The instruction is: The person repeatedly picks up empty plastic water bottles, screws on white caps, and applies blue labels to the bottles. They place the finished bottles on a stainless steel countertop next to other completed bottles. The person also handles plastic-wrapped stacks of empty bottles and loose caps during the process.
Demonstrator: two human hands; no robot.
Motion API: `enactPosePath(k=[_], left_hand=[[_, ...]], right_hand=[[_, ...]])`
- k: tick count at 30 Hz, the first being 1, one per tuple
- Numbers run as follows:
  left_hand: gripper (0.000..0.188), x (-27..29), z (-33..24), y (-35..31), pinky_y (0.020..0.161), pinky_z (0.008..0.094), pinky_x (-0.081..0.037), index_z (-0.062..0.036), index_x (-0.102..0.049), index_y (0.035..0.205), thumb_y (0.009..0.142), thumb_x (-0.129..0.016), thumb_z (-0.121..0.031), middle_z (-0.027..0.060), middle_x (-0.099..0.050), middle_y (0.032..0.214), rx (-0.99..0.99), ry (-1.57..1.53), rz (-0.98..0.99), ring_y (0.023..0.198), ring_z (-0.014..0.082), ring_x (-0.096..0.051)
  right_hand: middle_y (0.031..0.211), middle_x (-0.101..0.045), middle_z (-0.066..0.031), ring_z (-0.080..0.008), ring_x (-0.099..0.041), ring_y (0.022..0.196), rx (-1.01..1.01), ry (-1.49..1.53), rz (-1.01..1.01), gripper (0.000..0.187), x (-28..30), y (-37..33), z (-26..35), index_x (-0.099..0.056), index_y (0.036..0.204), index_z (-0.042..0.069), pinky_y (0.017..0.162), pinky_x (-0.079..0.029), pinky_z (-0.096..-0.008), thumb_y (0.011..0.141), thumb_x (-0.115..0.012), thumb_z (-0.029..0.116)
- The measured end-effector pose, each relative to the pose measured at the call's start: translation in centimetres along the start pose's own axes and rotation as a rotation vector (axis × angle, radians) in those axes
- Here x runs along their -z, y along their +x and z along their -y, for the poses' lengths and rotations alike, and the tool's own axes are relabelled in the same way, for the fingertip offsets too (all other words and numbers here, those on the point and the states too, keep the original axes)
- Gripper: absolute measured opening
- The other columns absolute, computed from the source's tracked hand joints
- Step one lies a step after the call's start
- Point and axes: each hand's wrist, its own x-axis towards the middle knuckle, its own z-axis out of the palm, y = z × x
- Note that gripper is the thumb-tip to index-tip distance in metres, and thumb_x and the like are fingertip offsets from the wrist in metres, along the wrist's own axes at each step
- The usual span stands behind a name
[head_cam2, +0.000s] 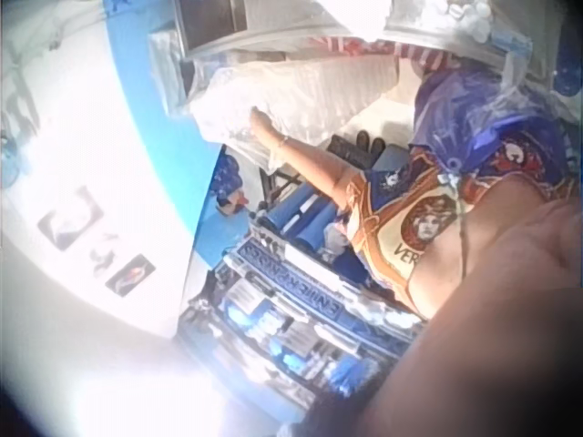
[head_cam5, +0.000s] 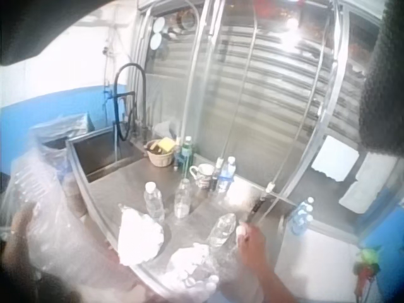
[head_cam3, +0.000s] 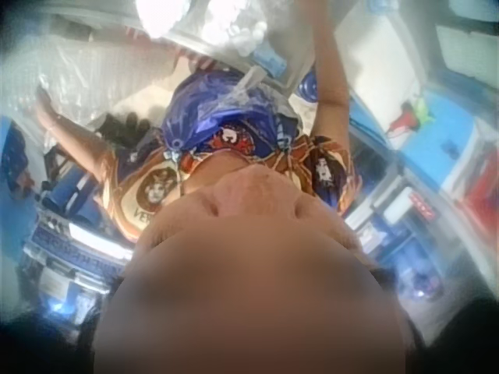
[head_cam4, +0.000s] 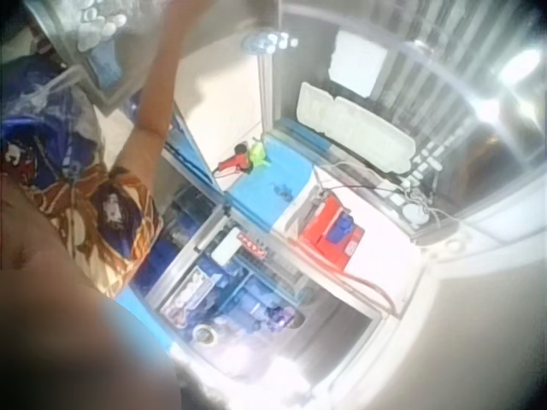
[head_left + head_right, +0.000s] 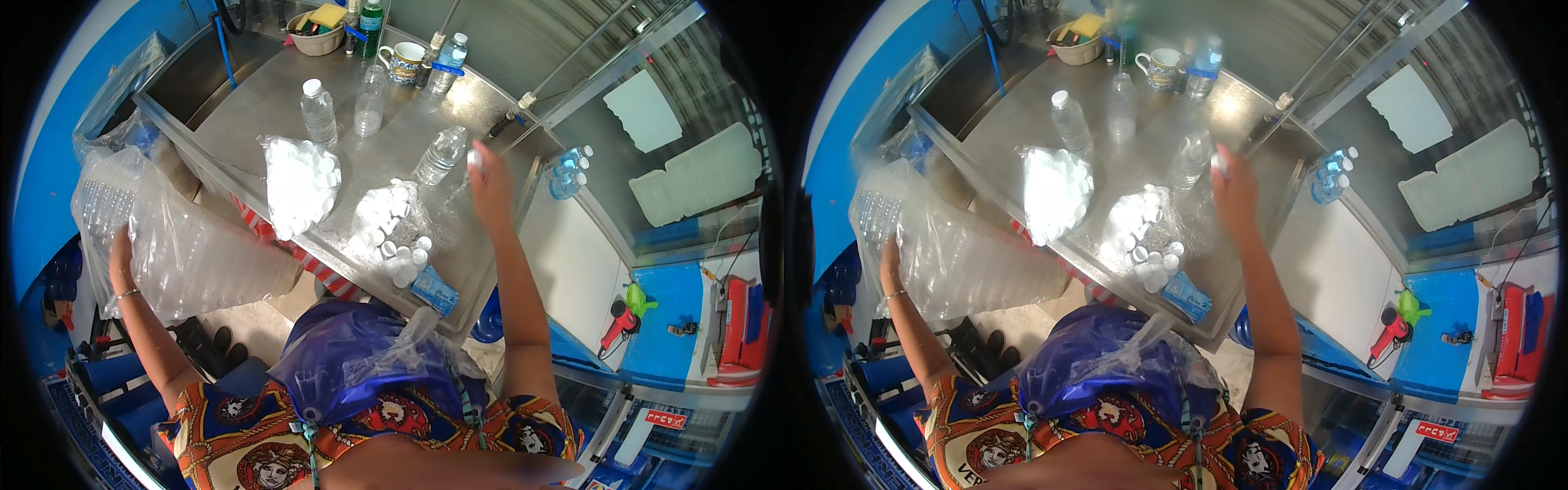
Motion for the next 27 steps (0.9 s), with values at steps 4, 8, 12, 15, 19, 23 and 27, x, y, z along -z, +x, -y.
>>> enactPosePath(k=[4,8,12,15,19,23,27], left_hand=[[0.050,-3.1,5.4,-1.2,0.097,0.0321,-0.042,-0.0006,-0.048,0.137,0.090,-0.059,-0.017,0.0099,-0.057,0.128,-0.019,-0.850,0.455,0.117,0.0215,-0.052],[0.059,-0.6,3.7,-3.0,0.092,0.0338,-0.045,-0.0014,-0.046,0.137,0.082,-0.065,-0.009,0.0131,-0.059,0.126,-0.247,-0.483,0.334,0.110,0.0246,-0.058],[0.057,5.6,-4.0,-5.7,0.086,0.0427,-0.050,-0.0050,-0.049,0.132,0.081,-0.069,-0.021,0.0204,-0.059,0.122,-0.012,0.257,-0.178,0.108,0.0359,-0.060],[0.060,11.4,-14.5,-10.9,0.080,0.0443,-0.053,-0.0109,-0.049,0.134,0.082,-0.072,-0.027,0.0157,-0.061,0.116,0.150,0.363,-0.914,0.098,0.0340,-0.063],[0.060,6.8,-32.0,-19.4,0.075,0.0376,-0.052,-0.0014,-0.043,0.135,0.085,-0.069,-0.022,0.0200,-0.062,0.114,-0.576,-0.621,-0.123,0.090,0.0275,-0.065],[0.070,-3.4,-45.3,-23.3,0.075,0.0377,-0.053,0.0051,-0.033,0.134,0.087,-0.065,-0.036,0.0267,-0.060,0.114,-0.782,-0.930,0.630,0.082,0.0332,-0.066],[0.075,-10.1,-51.9,-22.6,0.080,0.0347,-0.054,0.0024,-0.026,0.145,0.093,-0.058,-0.041,0.0219,-0.055,0.122,-0.424,-1.066,1.415,0.096,0.0237,-0.063]], right_hand=[[0.111,-0.060,-0.0167,-0.0337,-0.060,0.099,0.170,-0.080,-0.094,0.041,-1.7,3.7,2.6,-0.058,0.125,0.006,0.086,-0.049,-0.0385,0.085,-0.060,-0.001],[0.117,-0.059,-0.0158,-0.0339,-0.058,0.106,0.278,-0.075,-0.124,0.043,-3.8,4.4,1.8,-0.057,0.127,0.006,0.090,-0.048,-0.0381,0.085,-0.062,-0.001],[0.129,-0.054,-0.0175,-0.0352,-0.054,0.115,0.256,-0.204,-0.111,0.046,-4.1,3.8,1.6,-0.055,0.131,0.007,0.095,-0.046,-0.0400,0.086,-0.065,0.004],[0.141,-0.042,-0.0211,-0.0383,-0.047,0.124,0.191,-0.288,-0.125,0.055,-3.4,2.9,4.4,-0.050,0.136,0.009,0.101,-0.042,-0.0422,0.084,-0.069,0.010],[0.152,-0.021,-0.0236,-0.0463,-0.026,0.138,0.536,0.177,0.009,0.080,-2.1,-0.9,9.7,-0.044,0.141,0.015,0.110,-0.026,-0.0573,0.071,-0.081,0.020],[0.155,-0.020,-0.0196,-0.0444,-0.014,0.143,0.312,-0.204,0.233,0.082,-0.6,-4.8,8.9,-0.048,0.138,0.021,0.112,-0.014,-0.0619,0.063,-0.082,0.017],[0.153,-0.026,-0.0145,-0.0434,-0.021,0.141,0.380,-0.393,0.072,0.075,0.3,-6.5,3.2,-0.051,0.135,0.023,0.109,-0.021,-0.0617,0.066,-0.077,0.013]])
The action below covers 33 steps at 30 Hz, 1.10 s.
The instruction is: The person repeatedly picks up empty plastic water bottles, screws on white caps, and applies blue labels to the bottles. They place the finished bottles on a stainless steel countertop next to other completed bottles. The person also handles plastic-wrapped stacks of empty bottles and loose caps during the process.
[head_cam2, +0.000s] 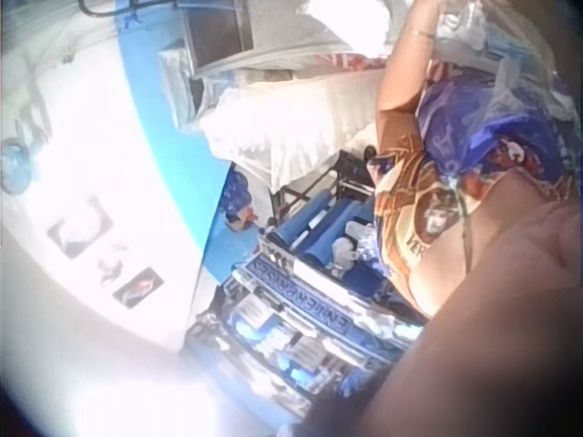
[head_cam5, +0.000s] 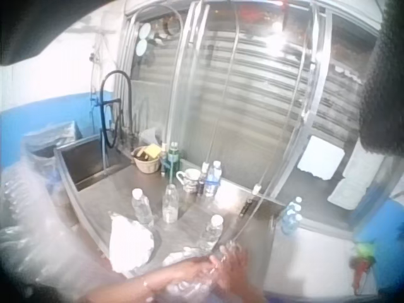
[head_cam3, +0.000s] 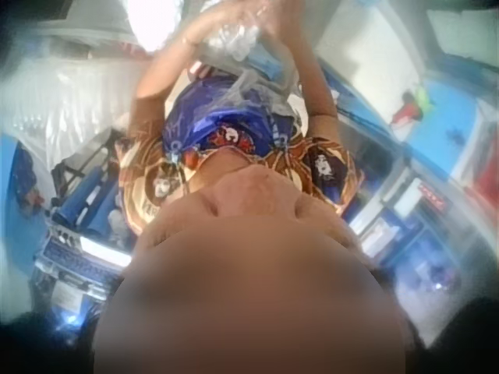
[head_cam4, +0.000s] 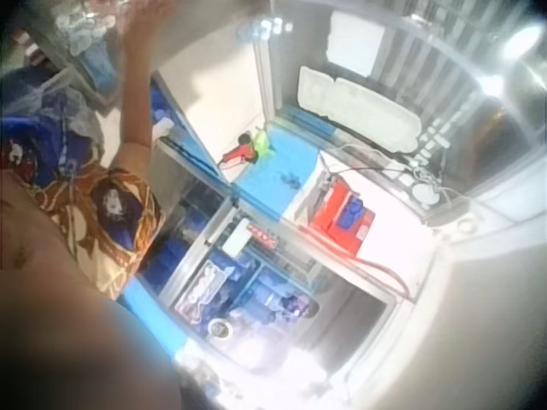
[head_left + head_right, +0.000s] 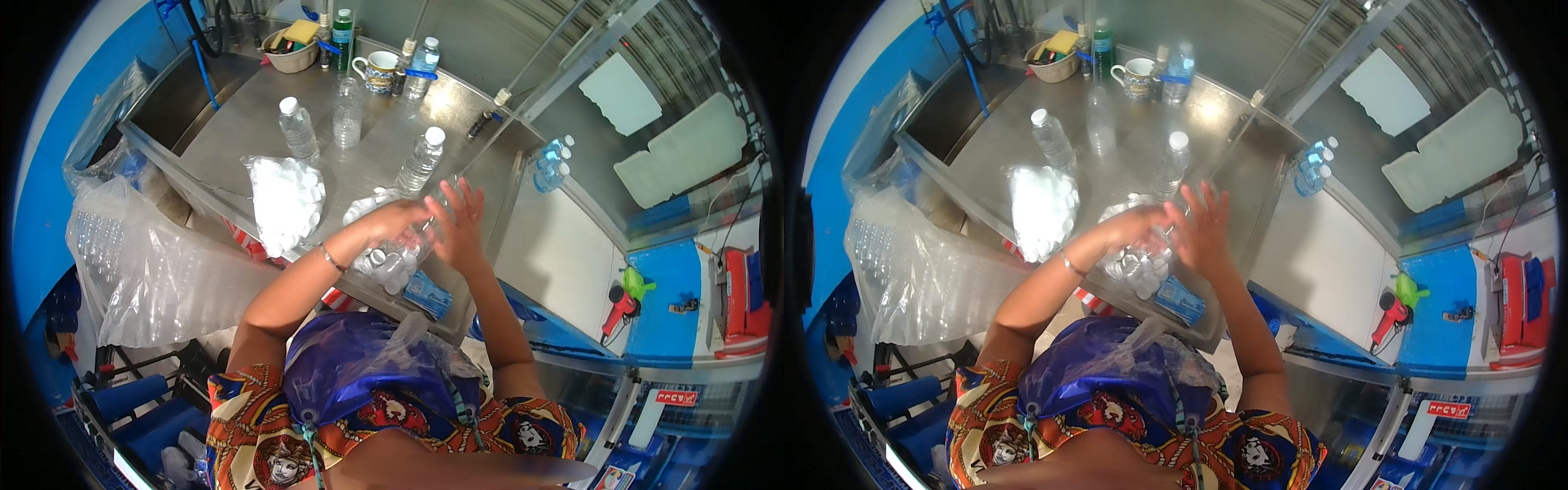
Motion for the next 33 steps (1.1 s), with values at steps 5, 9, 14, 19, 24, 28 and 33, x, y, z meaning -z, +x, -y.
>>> enactPosePath(k=[5,9,14,19,24,28,33], left_hand=[[0.069,-0.4,1.2,4.1,0.077,0.0334,-0.057,0.0002,-0.026,0.147,0.098,-0.046,-0.044,0.0209,-0.055,0.124,-0.187,0.103,-0.129,0.089,0.0245,-0.066],[0.056,0.7,1.9,5.0,0.075,0.0331,-0.052,0.0013,-0.036,0.138,0.094,-0.050,-0.029,0.0178,-0.060,0.116,-0.188,-0.141,-0.218,0.079,0.0245,-0.065],[0.065,0.7,3.1,6.2,0.081,0.0396,-0.048,0.0007,-0.041,0.129,0.076,-0.073,-0.019,0.0215,-0.056,0.112,-0.479,0.717,-0.787,0.092,0.0325,-0.060],[0.082,1.5,2.0,8.5,0.093,0.0435,-0.045,-0.0002,-0.037,0.133,0.067,-0.083,-0.014,0.0262,-0.051,0.124,-0.613,0.771,-0.834,0.114,0.0429,-0.052],[0.079,2.8,1.5,9.4,0.093,0.0441,-0.047,0.0005,-0.036,0.132,0.069,-0.082,-0.013,0.0279,-0.050,0.125,-0.521,0.727,-0.683,0.112,0.0436,-0.054],[0.076,3.7,1.9,9.0,0.088,0.0473,-0.047,0.0036,-0.036,0.127,0.072,-0.082,-0.019,0.0302,-0.058,0.111,-0.504,0.728,-0.756,0.104,0.0466,-0.057],[0.068,4.5,1.6,8.3,0.087,0.0470,-0.047,0.0041,-0.038,0.119,0.072,-0.082,-0.020,0.0307,-0.056,0.112,-0.533,0.767,-0.769,0.104,0.0463,-0.057]], right_hand=[[0.148,-0.034,-0.0161,-0.0392,-0.038,0.133,-0.198,-0.243,0.083,0.073,-1.8,-1.1,-5.3,-0.047,0.138,0.020,0.103,-0.034,-0.0560,0.071,-0.074,0.011],[0.141,-0.044,-0.0185,-0.0337,-0.050,0.125,-0.800,0.496,0.129,0.080,-3.7,-1.4,-7.4,-0.037,0.141,0.006,0.099,-0.042,-0.0443,0.073,-0.078,0.018],[0.136,-0.050,-0.0178,-0.0280,-0.052,0.123,-0.918,0.795,-0.082,0.095,-7.6,-1.6,-8.0,-0.029,0.142,-0.002,0.103,-0.042,-0.0397,0.068,-0.084,0.020],[0.132,-0.052,-0.0167,-0.0262,-0.055,0.119,-0.723,0.538,-0.276,0.089,-7.7,0.1,-8.2,-0.033,0.140,-0.002,0.098,-0.044,-0.0372,0.069,-0.083,0.015],[0.129,-0.054,-0.0134,-0.0254,-0.056,0.116,-0.725,0.648,-0.057,0.081,-3.5,2.8,-8.8,-0.038,0.139,0.003,0.094,-0.047,-0.0375,0.072,-0.082,0.012],[0.129,-0.055,-0.0106,-0.0241,-0.057,0.115,-0.734,0.577,-0.060,0.074,-1.4,3.6,-8.8,-0.038,0.138,0.005,0.093,-0.048,-0.0356,0.077,-0.078,0.007],[0.115,-0.064,-0.0090,-0.0243,-0.065,0.100,-0.899,1.039,-0.059,0.056,-2.9,1.5,-10.2,-0.045,0.132,0.004,0.078,-0.054,-0.0322,0.085,-0.072,0.020]])
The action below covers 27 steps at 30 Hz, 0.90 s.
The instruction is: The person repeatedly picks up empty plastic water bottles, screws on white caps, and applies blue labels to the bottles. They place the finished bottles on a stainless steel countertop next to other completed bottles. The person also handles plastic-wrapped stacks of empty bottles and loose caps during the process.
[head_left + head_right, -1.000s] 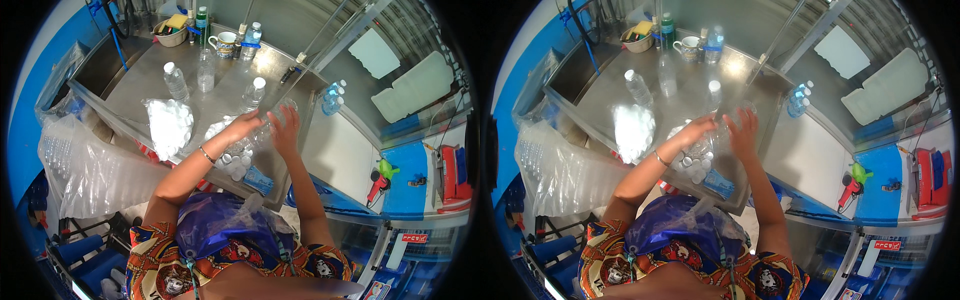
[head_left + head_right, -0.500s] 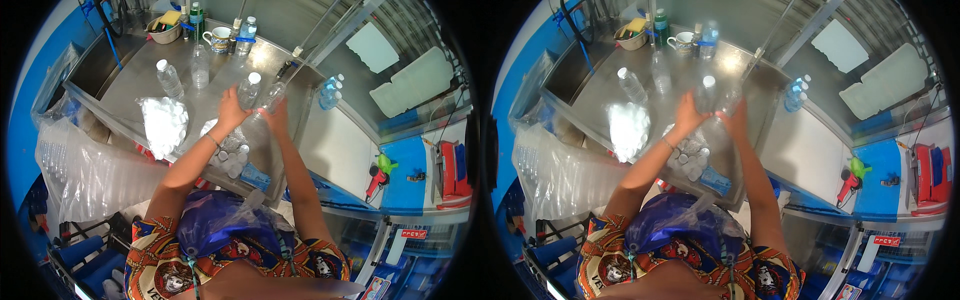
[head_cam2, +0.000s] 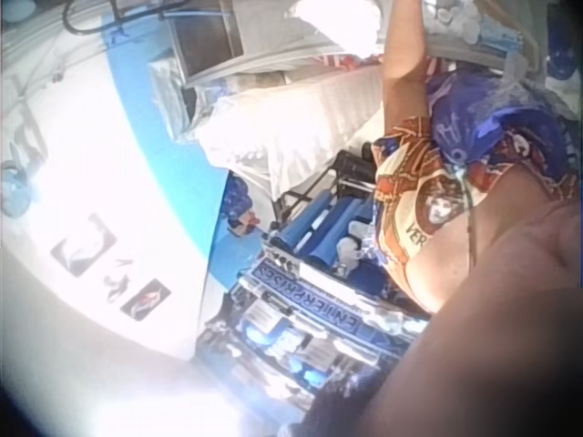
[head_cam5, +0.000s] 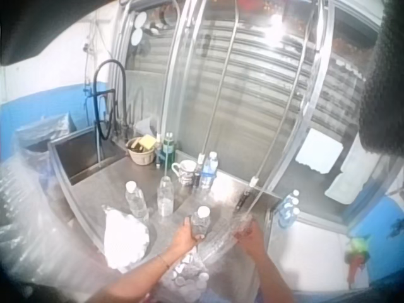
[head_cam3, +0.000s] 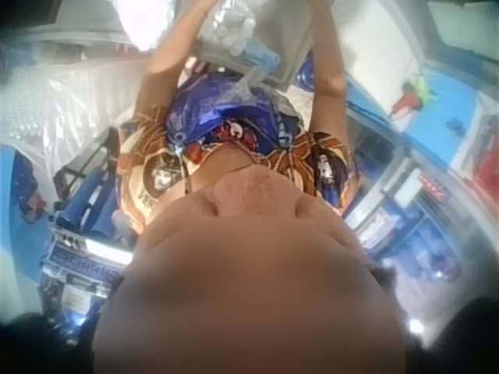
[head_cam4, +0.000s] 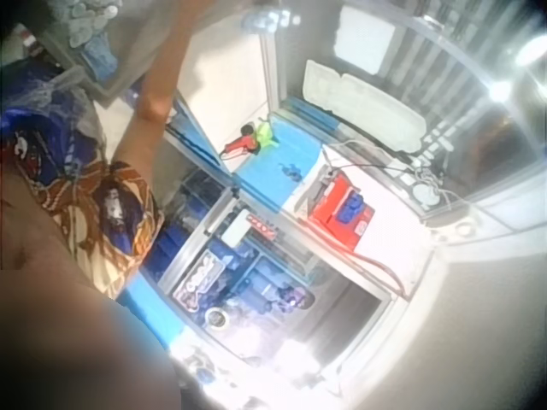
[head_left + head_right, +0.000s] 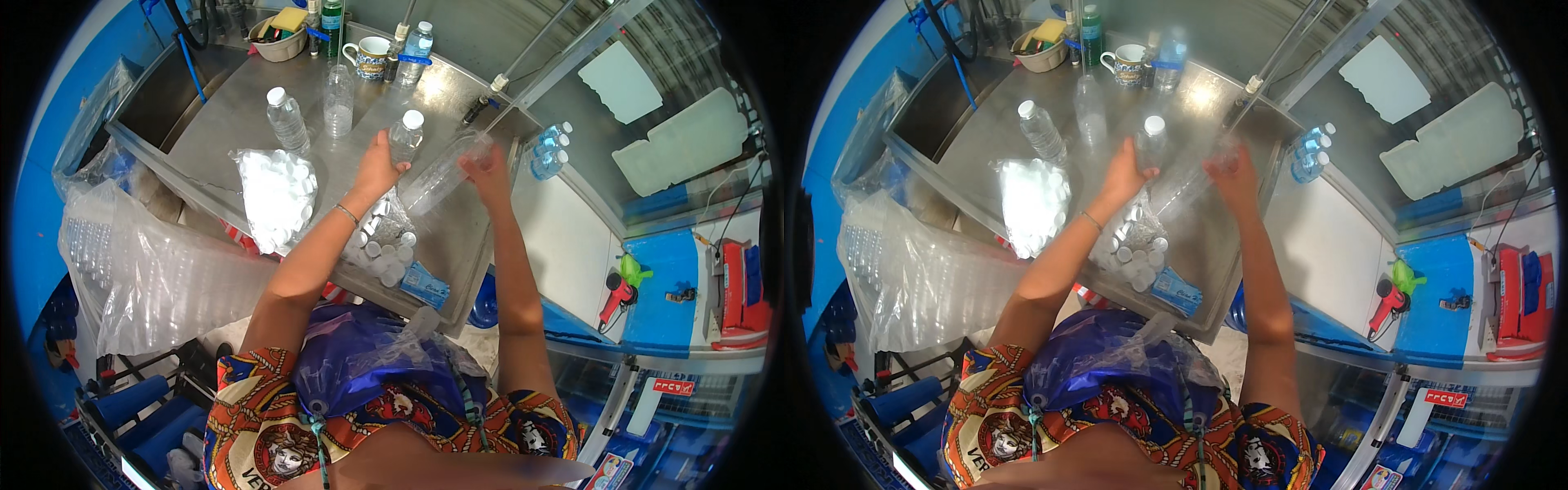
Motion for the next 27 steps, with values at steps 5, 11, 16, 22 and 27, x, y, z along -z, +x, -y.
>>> enactPosePath(k=[5,11,16,22,27], left_hand=[[0.069,0.3,-0.1,0.1,0.087,0.0468,-0.047,0.0046,-0.038,0.118,0.072,-0.082,-0.019,0.0309,-0.055,0.113,0.004,0.016,0.029,0.104,0.0457,-0.057],[0.073,0.1,0.3,0.2,0.089,0.0457,-0.047,0.0034,-0.037,0.124,0.072,-0.082,-0.018,0.0292,-0.054,0.118,0.017,-0.028,0.049,0.106,0.0441,-0.057],[0.072,-0.3,0.3,0.2,0.090,0.0455,-0.048,-0.0004,-0.036,0.127,0.072,-0.081,-0.013,0.0256,-0.051,0.125,0.042,-0.023,0.051,0.108,0.0436,-0.056],[0.073,0.0,0.2,0.2,0.089,0.0457,-0.048,0.0020,-0.035,0.126,0.072,-0.081,-0.014,0.0276,-0.049,0.125,0.025,0.010,0.035,0.107,0.0454,-0.056],[0.078,0.3,0.4,0.1,0.089,0.0460,-0.047,0.0071,-0.034,0.127,0.072,-0.082,-0.021,0.0319,-0.051,0.120,-0.025,0.035,0.037,0.108,0.0460,-0.055]], right_hand=[[0.115,-0.063,-0.0111,-0.0315,-0.064,0.105,-0.676,0.741,0.130,0.049,0.2,-1.3,-5.7,-0.048,0.129,0.003,0.083,-0.056,-0.0347,0.096,-0.054,0.039],[0.114,-0.063,-0.0106,-0.0283,-0.065,0.100,-0.638,0.927,0.129,0.050,0.7,-3.9,-4.0,-0.049,0.128,0.004,0.080,-0.057,-0.0348,0.094,-0.056,0.039],[0.112,-0.064,-0.0102,-0.0234,-0.064,0.098,-0.050,-0.235,-0.031,0.049,-0.3,-3.5,1.1,-0.051,0.125,0.004,0.080,-0.054,-0.0328,0.085,-0.071,0.024],[0.115,-0.060,-0.0144,-0.0260,-0.062,0.098,0.283,-0.591,-0.267,0.070,-3.7,-2.5,1.5,-0.051,0.129,0.004,0.078,-0.051,-0.0344,0.069,-0.083,0.021],[0.118,-0.058,-0.0164,-0.0311,-0.060,0.101,0.333,-0.616,-0.344,0.077,-4.3,-2.2,0.5,-0.049,0.132,0.005,0.082,-0.050,-0.0367,0.067,-0.085,0.021]])
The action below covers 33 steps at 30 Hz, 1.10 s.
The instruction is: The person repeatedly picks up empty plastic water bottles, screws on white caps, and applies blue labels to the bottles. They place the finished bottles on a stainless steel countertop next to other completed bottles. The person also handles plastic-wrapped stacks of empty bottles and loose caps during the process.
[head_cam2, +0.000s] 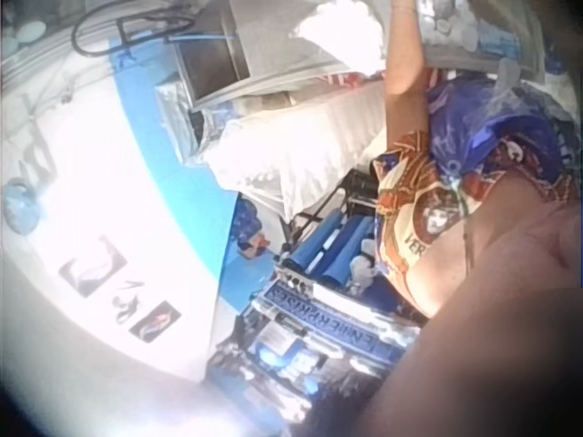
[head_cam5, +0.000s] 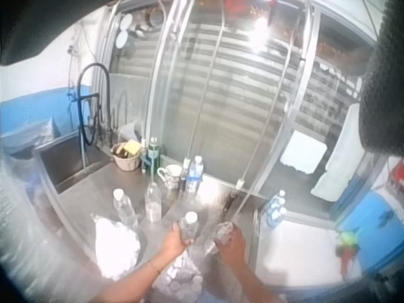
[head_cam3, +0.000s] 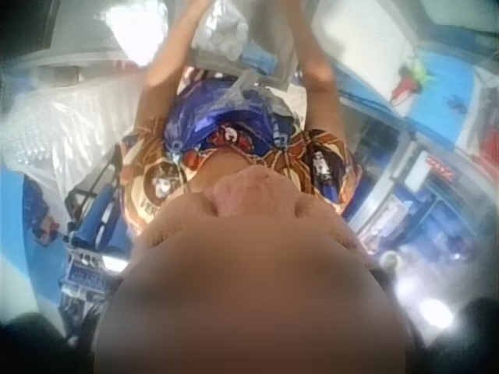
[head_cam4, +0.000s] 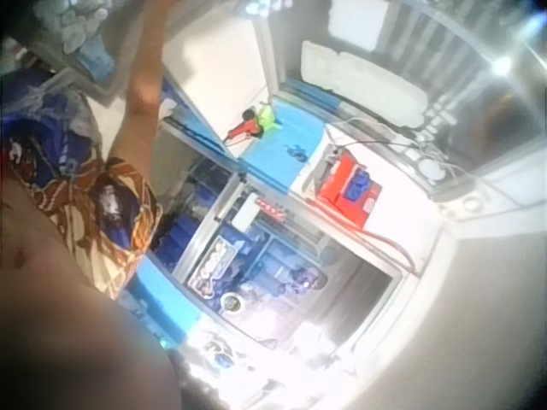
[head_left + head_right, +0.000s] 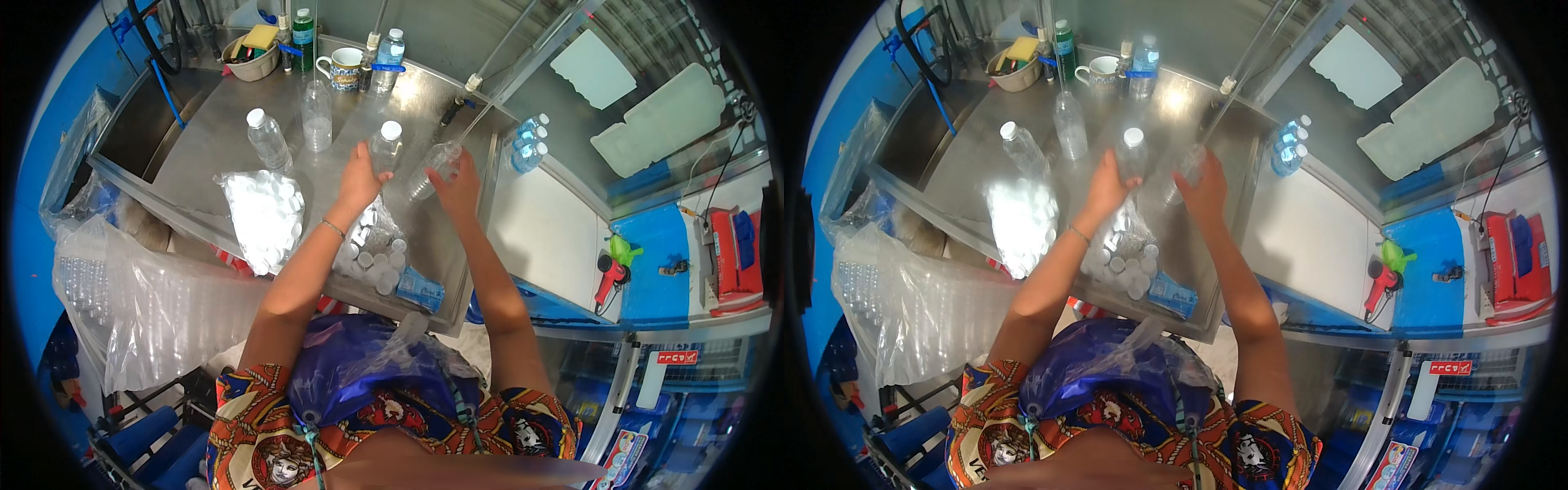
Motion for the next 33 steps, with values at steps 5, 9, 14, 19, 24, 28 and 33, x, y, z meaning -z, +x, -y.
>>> enactPosePath(k=[5,9,14,19,24,28,33], left_hand=[[0.078,-0.1,0.3,-0.1,0.091,0.0462,-0.046,0.0079,-0.034,0.128,0.073,-0.082,-0.019,0.0314,-0.050,0.122,0.012,-0.041,0.022,0.110,0.0463,-0.053],[0.073,-0.4,0.5,-0.2,0.092,0.0450,-0.045,0.0039,-0.037,0.128,0.071,-0.081,-0.011,0.0273,-0.051,0.122,-0.066,-0.121,-0.040,0.111,0.0450,-0.052],[0.073,-0.7,0.8,-0.2,0.093,0.0450,-0.044,0.0034,-0.037,0.128,0.070,-0.081,-0.010,0.0270,-0.051,0.121,-0.144,-0.079,-0.099,0.111,0.0448,-0.051],[0.077,-0.5,1.2,-0.1,0.090,0.0454,-0.046,0.0056,-0.035,0.128,0.071,-0.082,-0.017,0.0289,-0.049,0.123,-0.099,-0.018,-0.013,0.109,0.0463,-0.053],[0.078,-0.6,1.3,0.0,0.089,0.0461,-0.047,0.0036,-0.033,0.130,0.072,-0.082,-0.017,0.0281,-0.048,0.124,-0.118,-0.042,-0.011,0.108,0.0459,-0.054],[0.077,-0.6,1.2,-0.1,0.089,0.0456,-0.047,0.0036,-0.033,0.130,0.074,-0.080,-0.018,0.0284,-0.047,0.126,-0.088,-0.027,0.005,0.109,0.0461,-0.054],[0.076,-0.4,1.0,-0.1,0.090,0.0450,-0.047,0.0044,-0.033,0.130,0.075,-0.079,-0.019,0.0292,-0.047,0.128,-0.087,-0.032,0.016,0.110,0.0463,-0.053]], right_hand=[[0.117,-0.057,-0.0162,-0.0340,-0.055,0.110,-0.063,-0.024,0.109,0.079,2.5,0.6,-0.4,-0.044,0.136,0.007,0.091,-0.045,-0.0404,0.069,-0.082,0.020],[0.113,-0.058,-0.0163,-0.0358,-0.052,0.111,0.233,-0.433,-0.020,0.053,5.3,6.3,-1.5,-0.054,0.126,0.008,0.093,-0.043,-0.0455,0.076,-0.072,0.013],[0.110,-0.062,-0.0160,-0.0363,-0.058,0.104,0.420,-0.729,0.138,0.037,3.5,17.4,-5.2,-0.063,0.116,0.011,0.084,-0.049,-0.0462,0.080,-0.060,0.005],[0.102,-0.067,-0.0136,-0.0345,-0.064,0.090,0.279,-0.594,0.340,0.029,0.4,19.9,-10.2,-0.064,0.114,0.016,0.079,-0.050,-0.0444,0.087,-0.058,0.009],[0.097,-0.068,-0.0136,-0.0323,-0.064,0.079,0.314,-0.277,0.191,0.027,-0.1,18.7,-12.6,-0.065,0.111,0.017,0.072,-0.050,-0.0396,0.088,-0.056,0.007],[0.082,-0.065,-0.0133,-0.0302,-0.061,0.066,0.238,-0.233,0.168,0.027,-0.2,18.2,-12.5,-0.065,0.111,0.018,0.063,-0.048,-0.0389,0.088,-0.056,0.006],[0.070,-0.060,-0.0135,-0.0273,-0.056,0.057,0.278,-0.217,0.123,0.029,-0.5,18.2,-12.6,-0.065,0.111,0.019,0.057,-0.045,-0.0372,0.088,-0.055,0.006]])
